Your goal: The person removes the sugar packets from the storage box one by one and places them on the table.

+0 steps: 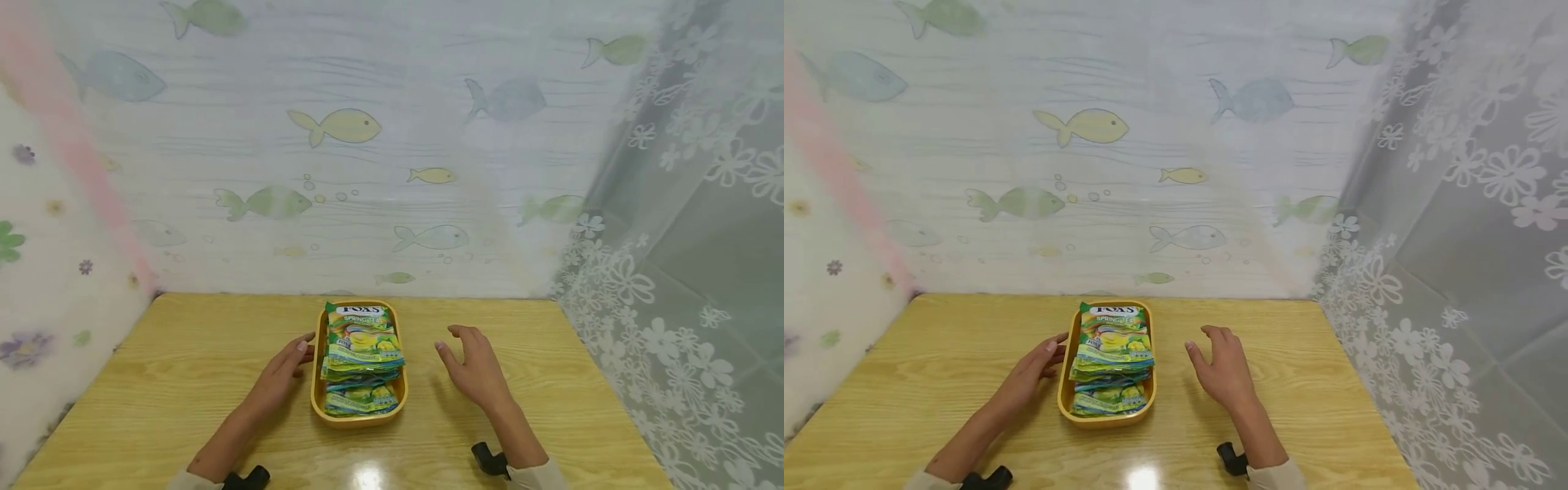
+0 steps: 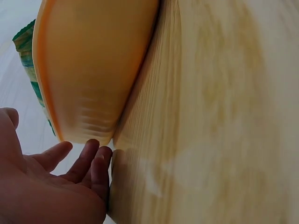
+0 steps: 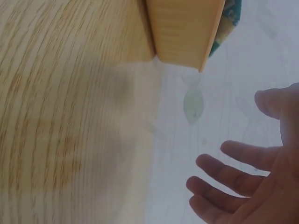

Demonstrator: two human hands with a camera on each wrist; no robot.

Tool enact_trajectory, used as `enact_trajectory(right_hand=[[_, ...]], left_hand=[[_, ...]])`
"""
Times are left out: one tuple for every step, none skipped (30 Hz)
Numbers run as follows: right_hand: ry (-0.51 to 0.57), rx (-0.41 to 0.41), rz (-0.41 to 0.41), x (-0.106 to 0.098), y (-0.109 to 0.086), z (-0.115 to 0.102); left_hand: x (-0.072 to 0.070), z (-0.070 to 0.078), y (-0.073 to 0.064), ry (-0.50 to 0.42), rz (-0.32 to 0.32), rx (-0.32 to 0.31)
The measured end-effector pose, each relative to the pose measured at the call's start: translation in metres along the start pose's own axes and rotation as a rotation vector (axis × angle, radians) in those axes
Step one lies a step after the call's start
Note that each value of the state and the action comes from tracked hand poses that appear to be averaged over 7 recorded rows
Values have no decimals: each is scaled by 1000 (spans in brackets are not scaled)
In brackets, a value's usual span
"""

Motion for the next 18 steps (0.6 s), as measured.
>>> enact_trajectory(right_hand=[[6,0,-5,2,0,-1],[9,5,-10,4,0,-2],[9,0,-12,6,0,-3],[8,-4,-17,7,0,-4],[7,-10,-19,7,1,-5],[5,-13,-22,7,1,-5],[1,-20,-22,7,2,-7],[-1,-26,-20,6,4,-8],[-4,-32,-17,5,5,-9],[-4,-38,-12,5,7,-10],[-3,-41,-8,4,9,-11],[0,-41,-8,4,10,-12],[4,-40,-10,4,12,-14],[11,-37,-15,5,13,-15],[15,-33,-23,7,13,-16],[19,-29,-32,8,13,-16],[19,-20,-42,10,13,-16],[19,-14,-51,12,12,-17]], left_hand=[[0,-1,-1,3,-1,-1],[0,-2,-1,1,0,0],[0,-3,-2,-6,5,0],[0,-4,-2,-15,11,2],[1,-5,-2,-24,17,2],[2,-5,-1,-42,22,4],[4,-6,0,-63,25,7],[5,-5,1,-84,30,12],[6,-5,3,-103,32,17],[7,-5,5,-117,32,23],[8,-4,6,-129,32,28],[9,-2,8,-137,31,37],[9,-2,9,-139,38,45],[9,-1,9,-142,43,50],[8,-1,8,-147,49,48],[8,-2,7,-150,53,43],[8,-4,6,-160,55,33],[9,-7,4,-174,55,22]])
Point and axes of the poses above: each hand's wrist, its own y-axis towards the middle knuckle, its own x-axis out of the palm, z = x × y, the point moved 8 cm from there along y, towards the middle knuckle, and after that the axes turned 10 degrees about y, right-handed, at the moved point
